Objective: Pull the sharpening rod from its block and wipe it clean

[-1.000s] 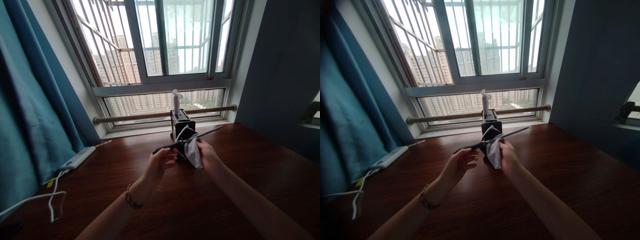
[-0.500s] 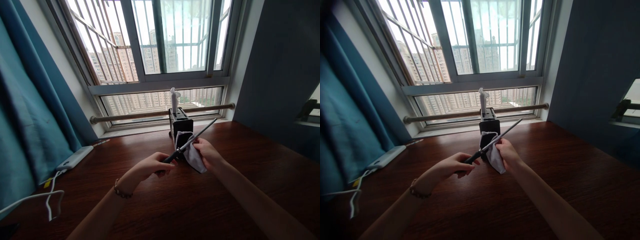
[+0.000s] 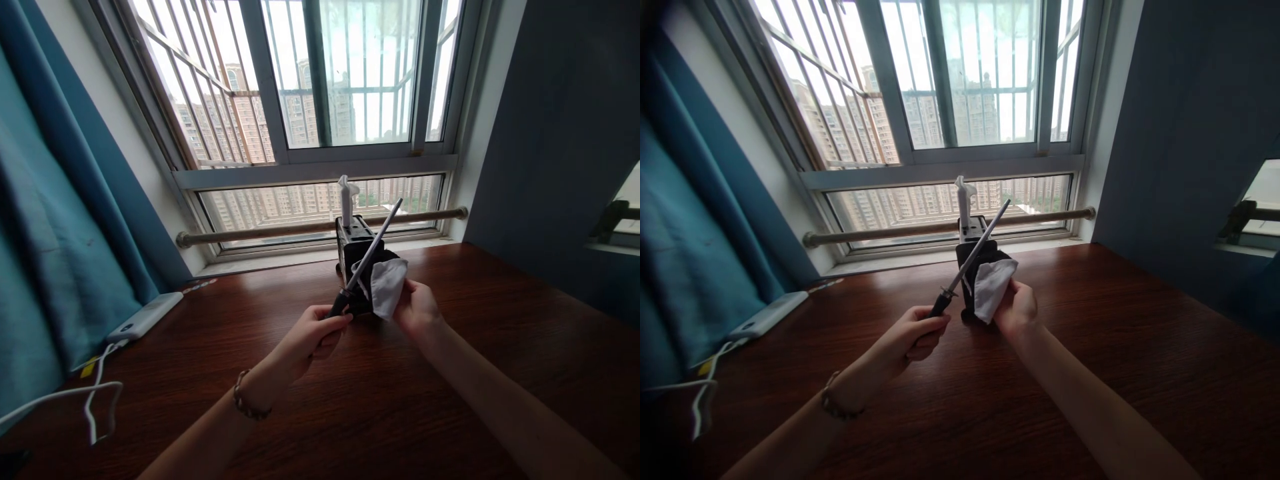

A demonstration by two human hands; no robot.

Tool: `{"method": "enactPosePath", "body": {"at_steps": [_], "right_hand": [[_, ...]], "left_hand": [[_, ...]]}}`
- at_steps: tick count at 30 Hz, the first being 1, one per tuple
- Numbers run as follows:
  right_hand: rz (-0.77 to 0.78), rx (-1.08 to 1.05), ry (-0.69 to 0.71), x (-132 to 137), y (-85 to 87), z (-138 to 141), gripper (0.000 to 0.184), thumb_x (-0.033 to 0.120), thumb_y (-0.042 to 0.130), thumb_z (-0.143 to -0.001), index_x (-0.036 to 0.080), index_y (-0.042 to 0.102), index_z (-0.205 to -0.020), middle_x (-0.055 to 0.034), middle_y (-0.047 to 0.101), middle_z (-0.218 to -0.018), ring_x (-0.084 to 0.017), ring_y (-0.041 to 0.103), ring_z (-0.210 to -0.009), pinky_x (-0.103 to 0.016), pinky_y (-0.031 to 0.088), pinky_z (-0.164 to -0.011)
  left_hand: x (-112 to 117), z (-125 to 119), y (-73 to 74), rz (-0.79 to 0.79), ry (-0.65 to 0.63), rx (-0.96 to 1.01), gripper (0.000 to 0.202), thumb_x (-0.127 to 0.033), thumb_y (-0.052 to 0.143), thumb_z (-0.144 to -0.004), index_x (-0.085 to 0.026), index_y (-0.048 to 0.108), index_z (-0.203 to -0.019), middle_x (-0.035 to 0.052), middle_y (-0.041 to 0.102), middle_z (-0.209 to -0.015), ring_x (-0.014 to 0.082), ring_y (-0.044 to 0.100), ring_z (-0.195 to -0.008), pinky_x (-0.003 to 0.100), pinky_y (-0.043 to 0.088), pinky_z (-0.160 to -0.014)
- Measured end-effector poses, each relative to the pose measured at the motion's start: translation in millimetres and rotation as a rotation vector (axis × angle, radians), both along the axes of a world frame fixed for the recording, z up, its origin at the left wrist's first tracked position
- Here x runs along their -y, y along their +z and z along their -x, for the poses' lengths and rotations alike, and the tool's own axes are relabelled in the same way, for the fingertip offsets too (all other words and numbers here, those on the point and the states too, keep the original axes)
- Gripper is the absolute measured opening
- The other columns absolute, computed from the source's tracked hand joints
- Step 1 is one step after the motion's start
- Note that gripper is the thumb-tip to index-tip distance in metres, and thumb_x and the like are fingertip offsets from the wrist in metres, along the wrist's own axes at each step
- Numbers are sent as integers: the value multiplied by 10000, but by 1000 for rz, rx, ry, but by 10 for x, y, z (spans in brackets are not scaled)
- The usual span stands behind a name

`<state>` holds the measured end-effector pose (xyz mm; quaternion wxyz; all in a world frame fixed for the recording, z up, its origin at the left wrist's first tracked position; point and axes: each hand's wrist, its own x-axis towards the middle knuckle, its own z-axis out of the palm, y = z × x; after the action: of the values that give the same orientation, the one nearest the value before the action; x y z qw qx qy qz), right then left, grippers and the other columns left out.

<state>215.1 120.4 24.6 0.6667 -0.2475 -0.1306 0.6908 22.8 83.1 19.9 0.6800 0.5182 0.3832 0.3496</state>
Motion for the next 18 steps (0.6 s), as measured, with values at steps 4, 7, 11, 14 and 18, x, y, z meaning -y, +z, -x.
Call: {"method": "enactPosePath", "body": {"at_steps": [4,7,11,14,18], "right_hand": [[-13,-140,92,194,74,102,254,284,402,-887,120,593,-927,-98,653,-883,-193,633,-811,-291,531,-734],[-163,4,87,287,75,156,204,193,621,-758,104,564,-934,-89,644,-876,-179,623,-795,-259,522,-735],[-261,288,-175,284,-20,205,528,124,809,-527,138,499,-955,-54,640,-878,-172,612,-756,-239,514,-652],[-300,410,-293,225,-89,198,513,263,818,-577,153,501,-965,-30,637,-852,-160,604,-758,-229,507,-650],[-283,375,-168,166,-139,187,393,380,765,-657,123,571,-882,-37,642,-812,-134,592,-687,-200,492,-598]], "left_hand": [[-6,-40,-63,-8,13,-6,287,-340,669,-780,-149,481,-677,-70,277,-490,34,167,-399,182,64,-350],[-7,-55,-81,-1,41,27,290,-352,661,-785,-152,475,-687,-81,254,-478,31,164,-387,182,68,-353],[-3,-59,-78,29,77,80,299,-343,683,-759,-157,456,-698,-90,251,-481,26,161,-385,174,81,-357],[7,-70,-81,45,80,103,309,-334,695,-747,-158,447,-695,-87,267,-485,23,163,-386,169,86,-356],[29,-98,-93,17,106,96,299,-339,708,-745,-151,476,-736,-91,273,-478,24,166,-382,167,96,-352]]}}
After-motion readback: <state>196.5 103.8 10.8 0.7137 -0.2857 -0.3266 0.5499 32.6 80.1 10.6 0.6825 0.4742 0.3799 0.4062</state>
